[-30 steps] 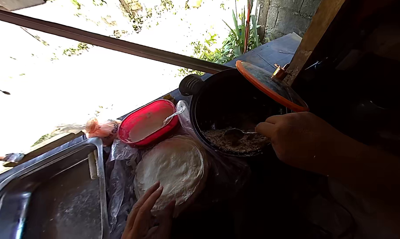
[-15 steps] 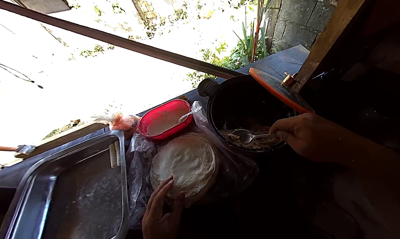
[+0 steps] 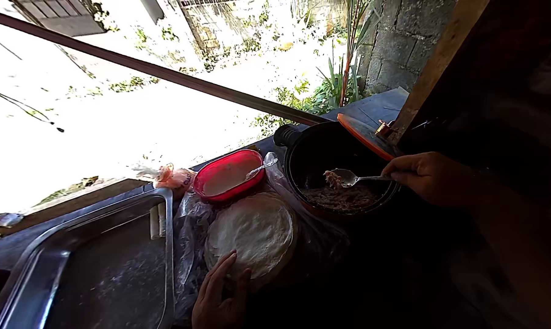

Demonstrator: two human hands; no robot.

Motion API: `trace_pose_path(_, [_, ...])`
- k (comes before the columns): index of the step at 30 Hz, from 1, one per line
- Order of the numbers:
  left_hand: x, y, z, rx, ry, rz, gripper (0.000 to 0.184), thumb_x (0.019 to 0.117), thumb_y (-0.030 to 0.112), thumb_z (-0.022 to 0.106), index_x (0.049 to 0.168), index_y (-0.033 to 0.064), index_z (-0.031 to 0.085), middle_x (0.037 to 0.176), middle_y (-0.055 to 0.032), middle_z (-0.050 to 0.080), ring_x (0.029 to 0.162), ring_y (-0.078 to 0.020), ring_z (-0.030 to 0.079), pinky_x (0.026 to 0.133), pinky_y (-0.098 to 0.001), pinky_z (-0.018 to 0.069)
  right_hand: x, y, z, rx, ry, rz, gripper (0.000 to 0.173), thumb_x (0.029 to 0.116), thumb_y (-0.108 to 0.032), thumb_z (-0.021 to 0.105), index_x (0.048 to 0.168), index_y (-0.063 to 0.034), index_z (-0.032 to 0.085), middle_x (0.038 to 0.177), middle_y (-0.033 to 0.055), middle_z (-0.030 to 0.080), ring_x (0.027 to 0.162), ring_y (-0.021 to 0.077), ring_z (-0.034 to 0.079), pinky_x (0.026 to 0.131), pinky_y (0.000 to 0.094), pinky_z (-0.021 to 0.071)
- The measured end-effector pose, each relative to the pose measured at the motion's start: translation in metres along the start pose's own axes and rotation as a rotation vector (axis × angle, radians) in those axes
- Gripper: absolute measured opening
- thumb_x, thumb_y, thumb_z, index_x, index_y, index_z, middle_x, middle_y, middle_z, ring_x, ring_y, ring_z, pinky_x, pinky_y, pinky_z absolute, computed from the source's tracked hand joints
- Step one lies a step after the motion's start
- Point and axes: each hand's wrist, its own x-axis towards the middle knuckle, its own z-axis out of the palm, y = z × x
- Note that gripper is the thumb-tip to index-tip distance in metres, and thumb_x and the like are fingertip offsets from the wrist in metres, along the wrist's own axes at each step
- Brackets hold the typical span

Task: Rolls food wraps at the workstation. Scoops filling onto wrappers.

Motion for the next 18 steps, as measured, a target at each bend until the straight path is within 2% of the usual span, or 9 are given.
trace_pose_path(2, [0.000,0.000,0.000,-0.001,-0.001,0.000,0.045,0.0975,0.037,0.069,0.127,0.0025,0.067,0.130,-0.0168,0.068,0.125,-0.0203,0.063,0.106,-0.0334,0.0509,-0.001,0.000,-0.004,-0.070,0.015,-0.026,0.020,0.1042,-0.021,0.057,0.099,-0.0244,0.075,0.074,-0.0101,0.066,0.063,0.0007,0.058,0.058,0.0262,0.0494])
trace_pose_path(4, [-0.001,0.000,-0.001,0.004,-0.004,-0.001,0.045,0.0971,0.036,0.069,0.127,0.0019,0.068,0.129,-0.0172,0.068,0.124,-0.0207,0.063,0.107,-0.0342,0.0509,0.001,-0.006,-0.003,-0.191,0.020,-0.037,0.019,0.1040,-0.021,0.057,0.100,-0.0238,0.075,0.071,-0.0089,0.064,0.060,0.0031,0.057,0.055,0.0293,0.0494])
trace_pose_path(7, [-0.002,-0.001,0.000,0.009,-0.009,0.006,0.044,0.0962,0.033,0.071,0.126,0.0014,0.067,0.129,-0.0173,0.068,0.124,-0.0208,0.064,0.106,-0.0339,0.0516,0.007,-0.019,0.007,-0.421,-0.036,-0.018,0.018,0.1029,-0.023,0.056,0.101,-0.0232,0.074,0.076,-0.0035,0.067,0.070,0.0142,0.066,0.061,0.0428,0.0553])
trace_pose_path(9, [-0.001,-0.002,0.000,0.012,-0.012,0.009,0.043,0.0959,0.031,0.071,0.125,0.0001,0.067,0.128,-0.0183,0.068,0.124,-0.0210,0.064,0.106,-0.0330,0.0509,0.014,-0.028,0.017,-0.539,-0.106,-0.024,0.017,0.1014,-0.024,0.056,0.101,-0.0228,0.073,0.082,-0.0007,0.069,0.078,0.0193,0.069,0.065,0.0457,0.0559])
trace_pose_path(13, [-0.001,-0.002,0.000,0.025,-0.015,0.009,0.043,0.0958,0.031,0.071,0.123,-0.0014,0.068,0.126,-0.0193,0.069,0.123,-0.0223,0.064,0.106,-0.0341,0.0513,0.024,-0.037,0.033,-0.650,-0.222,-0.108,0.014,0.0988,-0.019,0.058,0.101,-0.0206,0.071,0.084,0.0016,0.066,0.079,0.0208,0.068,0.063,0.0422,0.0535])
trace_pose_path(16, [0.000,-0.001,0.000,0.045,-0.023,0.006,0.041,0.0964,0.031,0.070,0.123,-0.0010,0.068,0.125,-0.0198,0.069,0.123,-0.0225,0.064,0.105,-0.0331,0.0513,0.022,-0.030,0.034,-0.630,-0.154,-0.251,0.013,0.0965,-0.016,0.059,0.096,-0.0197,0.071,0.077,0.0004,0.063,0.070,0.0190,0.066,0.056,0.0395,0.0519])
trace_pose_path(18, [0.000,-0.001,0.000,0.053,-0.025,0.004,0.040,0.0967,0.029,0.070,0.123,-0.0010,0.068,0.125,-0.0197,0.069,0.123,-0.0214,0.064,0.105,-0.0320,0.0511,0.019,-0.024,0.033,-0.618,-0.113,-0.334,0.016,0.0957,-0.016,0.058,0.097,-0.0215,0.074,0.074,-0.0019,0.061,0.066,0.0160,0.064,0.053,0.0365,0.0499])
